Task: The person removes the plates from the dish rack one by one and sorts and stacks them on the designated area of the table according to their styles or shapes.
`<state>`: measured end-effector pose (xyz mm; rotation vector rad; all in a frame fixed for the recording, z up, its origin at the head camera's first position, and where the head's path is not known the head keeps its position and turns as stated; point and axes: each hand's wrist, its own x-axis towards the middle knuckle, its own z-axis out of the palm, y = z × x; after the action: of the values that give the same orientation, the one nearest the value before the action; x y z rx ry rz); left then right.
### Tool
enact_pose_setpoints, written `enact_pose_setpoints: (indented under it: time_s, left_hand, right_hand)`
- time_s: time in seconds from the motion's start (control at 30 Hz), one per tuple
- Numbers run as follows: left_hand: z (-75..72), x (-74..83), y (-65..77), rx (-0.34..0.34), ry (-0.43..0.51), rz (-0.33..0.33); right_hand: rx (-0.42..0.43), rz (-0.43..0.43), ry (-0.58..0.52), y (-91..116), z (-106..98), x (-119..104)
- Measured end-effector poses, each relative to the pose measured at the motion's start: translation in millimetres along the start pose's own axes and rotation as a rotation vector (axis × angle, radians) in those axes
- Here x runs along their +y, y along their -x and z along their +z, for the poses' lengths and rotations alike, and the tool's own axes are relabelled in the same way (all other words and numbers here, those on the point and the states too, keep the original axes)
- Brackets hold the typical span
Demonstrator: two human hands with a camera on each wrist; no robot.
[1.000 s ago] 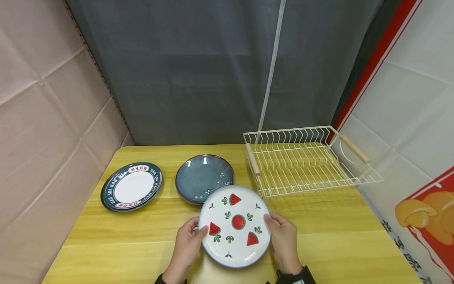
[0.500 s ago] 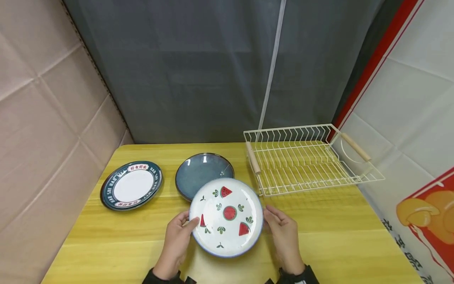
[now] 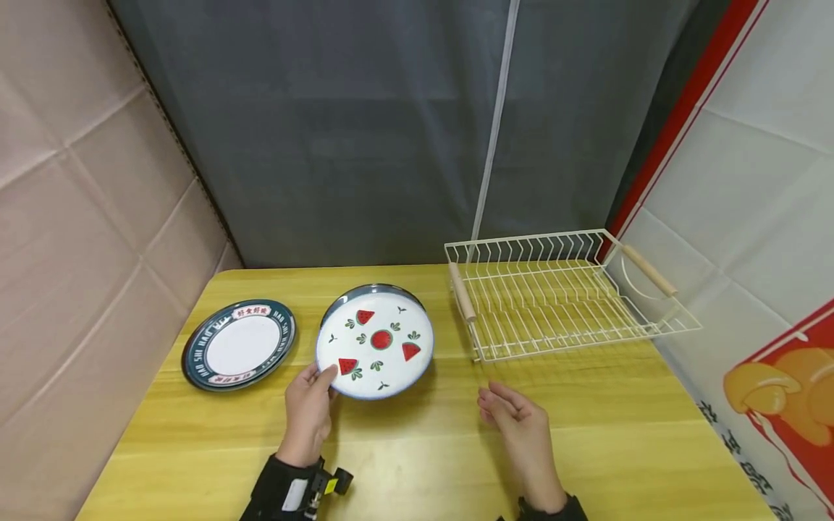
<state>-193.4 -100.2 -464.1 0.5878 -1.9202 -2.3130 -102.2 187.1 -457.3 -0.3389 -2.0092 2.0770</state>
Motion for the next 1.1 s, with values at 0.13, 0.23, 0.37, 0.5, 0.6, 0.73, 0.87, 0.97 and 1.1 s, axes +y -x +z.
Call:
enact_pose_setpoints:
  time_s: [0.13, 0.23, 0.37, 0.5, 0.6, 0.73, 0.87, 0.97, 1.1]
  left_hand:
    - [2.5, 2.7, -10.5, 0.01, 0.038, -0.012]
    - [6.8, 3.4, -15.9, -0.007, 0.081, -0.014]
    - [12.5, 2.0, -20.3, -0.026, 0.133, -0.016]
    - [15.5, -1.0, -23.0, -0.036, 0.168, -0.013]
    - [16.3, -2.9, -24.5, -0.036, 0.18, -0.008]
    - [14.5, -3.0, -23.3, -0.019, 0.157, 0.001]
    - [12.9, -1.3, -20.4, -0.015, 0.139, 0.001]
    - [11.2, -0.9, -19.0, -0.022, 0.135, 0.003]
    - [9.2, 0.3, -18.4, -0.061, 0.118, 0.013]
  right_hand:
    - [-0.001, 0.018, -0.006, 0.7, -0.8, 0.9]
    - [-0.001, 0.032, -0.004, 1.9, -1.6, 2.2]
    - [0.002, 0.055, -0.004, 3.3, -3.2, 4.5]
    - [0.013, 0.073, -0.022, 4.1, -5.0, 6.4]
    - [0.012, 0.076, -0.026, 4.3, -6.2, 7.1]
    - [0.006, 0.082, -0.024, 3.8, -6.2, 9.0]
    - [0.01, 0.091, -0.032, 2.8, -6.0, 11.7]
    - [0.003, 0.092, -0.038, 2.3, -5.4, 13.9]
    - [0.008, 0.098, -0.038, 2.0, -5.7, 14.8]
